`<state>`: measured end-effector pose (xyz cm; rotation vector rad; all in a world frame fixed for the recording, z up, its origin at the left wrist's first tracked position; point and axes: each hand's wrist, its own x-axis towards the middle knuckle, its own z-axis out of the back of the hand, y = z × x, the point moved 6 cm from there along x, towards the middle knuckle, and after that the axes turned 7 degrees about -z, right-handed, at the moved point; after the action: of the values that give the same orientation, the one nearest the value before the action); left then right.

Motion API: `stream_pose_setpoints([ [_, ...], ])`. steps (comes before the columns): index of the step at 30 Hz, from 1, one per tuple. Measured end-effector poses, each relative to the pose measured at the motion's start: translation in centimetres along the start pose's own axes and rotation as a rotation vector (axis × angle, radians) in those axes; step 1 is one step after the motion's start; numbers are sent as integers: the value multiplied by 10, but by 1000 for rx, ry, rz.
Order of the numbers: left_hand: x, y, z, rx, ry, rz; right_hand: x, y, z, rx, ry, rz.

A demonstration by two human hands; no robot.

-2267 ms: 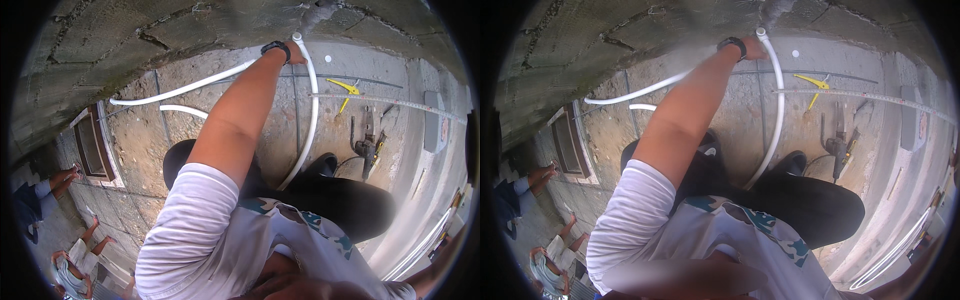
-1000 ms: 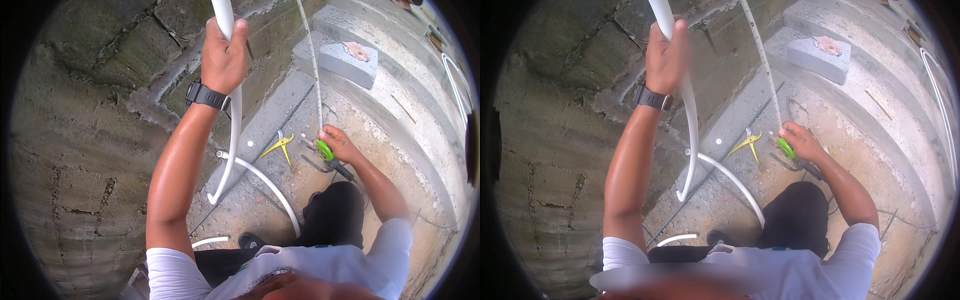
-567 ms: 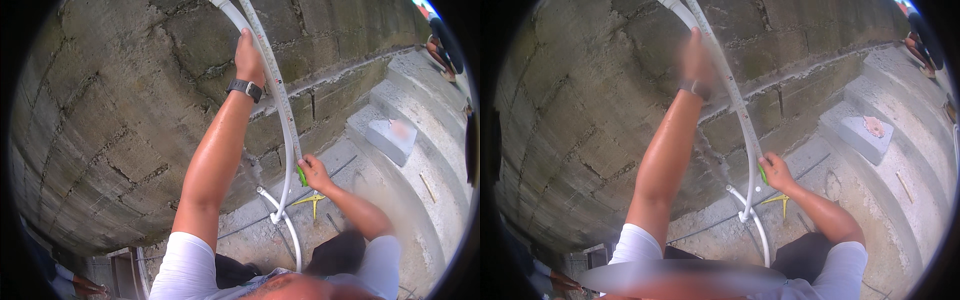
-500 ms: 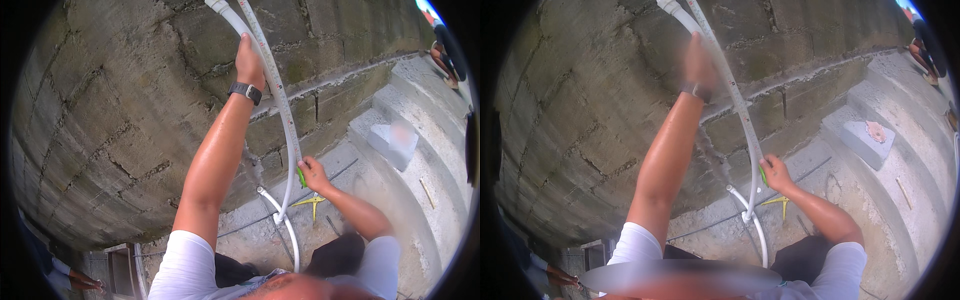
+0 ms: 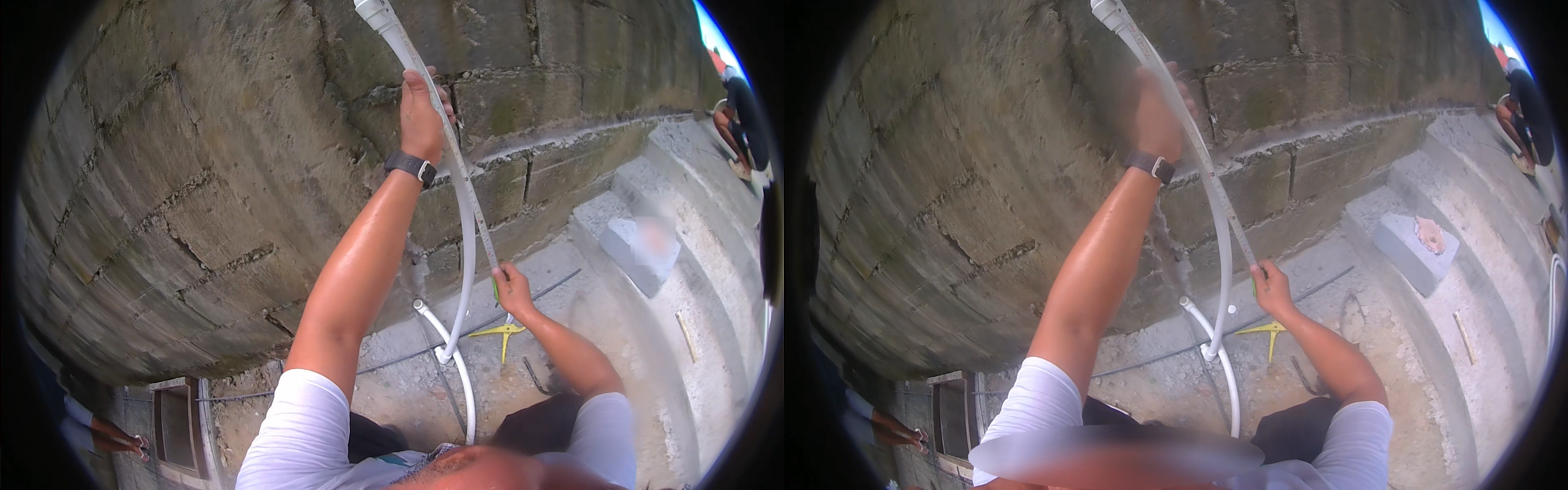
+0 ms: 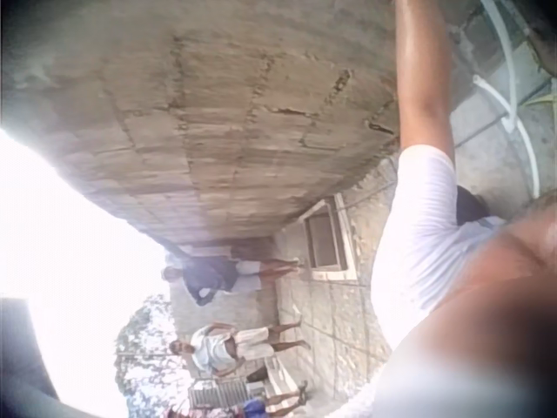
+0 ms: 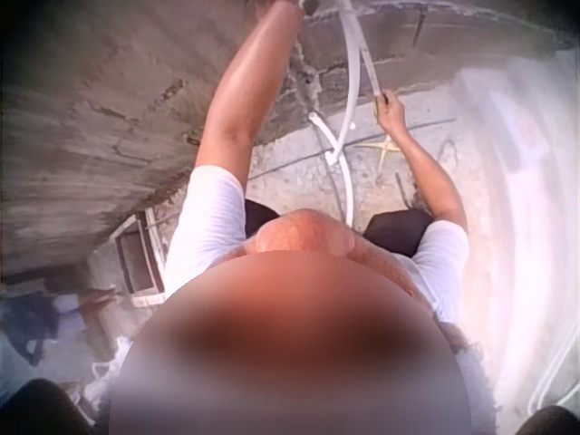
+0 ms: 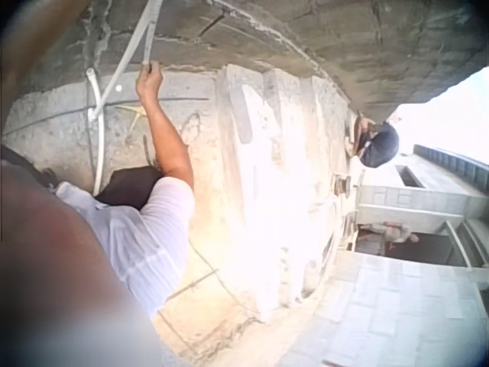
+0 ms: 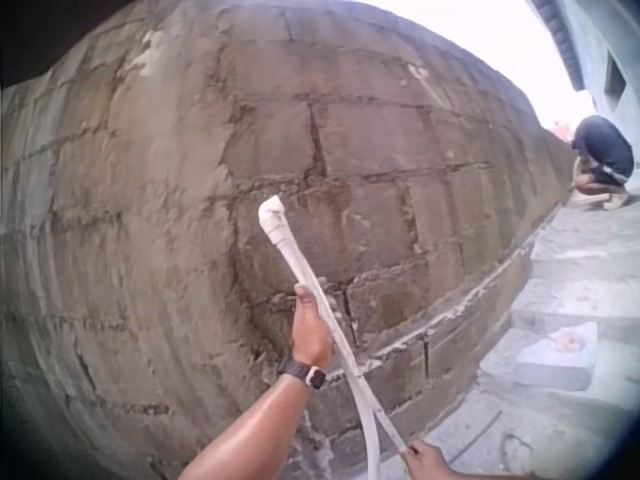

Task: The person measures, cuts, and assembles white PVC pipes and fittings against a concrete wall. They use a tape measure, pipe cutter, and drill to prepare and secure the plumbing components.

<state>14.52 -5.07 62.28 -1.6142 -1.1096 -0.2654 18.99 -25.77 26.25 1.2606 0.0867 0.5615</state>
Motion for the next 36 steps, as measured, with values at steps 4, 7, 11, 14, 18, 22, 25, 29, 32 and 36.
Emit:
stream_pose_setpoints([
  [4, 1, 0, 4, 80, 23, -80, 9, -7, -4, 13, -28, -1],
  [7, 2, 2, 8, 86, -3, -85, 14, -9, -10, 2, -44, -21],
  [11, 4, 6, 12, 90, -51, -80, 17, -7, -17, -6, -47, -14],
  [14, 4, 7, 13, 127, -78, -75, 17, -3, -20, -17, -43, 5],
  [18, 5, 6, 12, 123, -92, -64, 18, -1, -19, -15, -41, -8],
  [22, 6, 5, 11, 131, -117, -101, 20, 4, -15, -35, -41, 42],
  [25, 7, 8, 15, 127, -146, -115, 22, 6, -15, -62, -4, 44],
  [29, 15, 14, 22, 185, -137, -145, 24, 5, -19, 28, 134, -30],
  [32, 22, 19, 31, 185, -218, -166, 26, 10, -20, 33, 171, -51],
  [36, 27, 18, 28, 238, -227, -209, 29, 23, -23, 61, 252, -43],
])
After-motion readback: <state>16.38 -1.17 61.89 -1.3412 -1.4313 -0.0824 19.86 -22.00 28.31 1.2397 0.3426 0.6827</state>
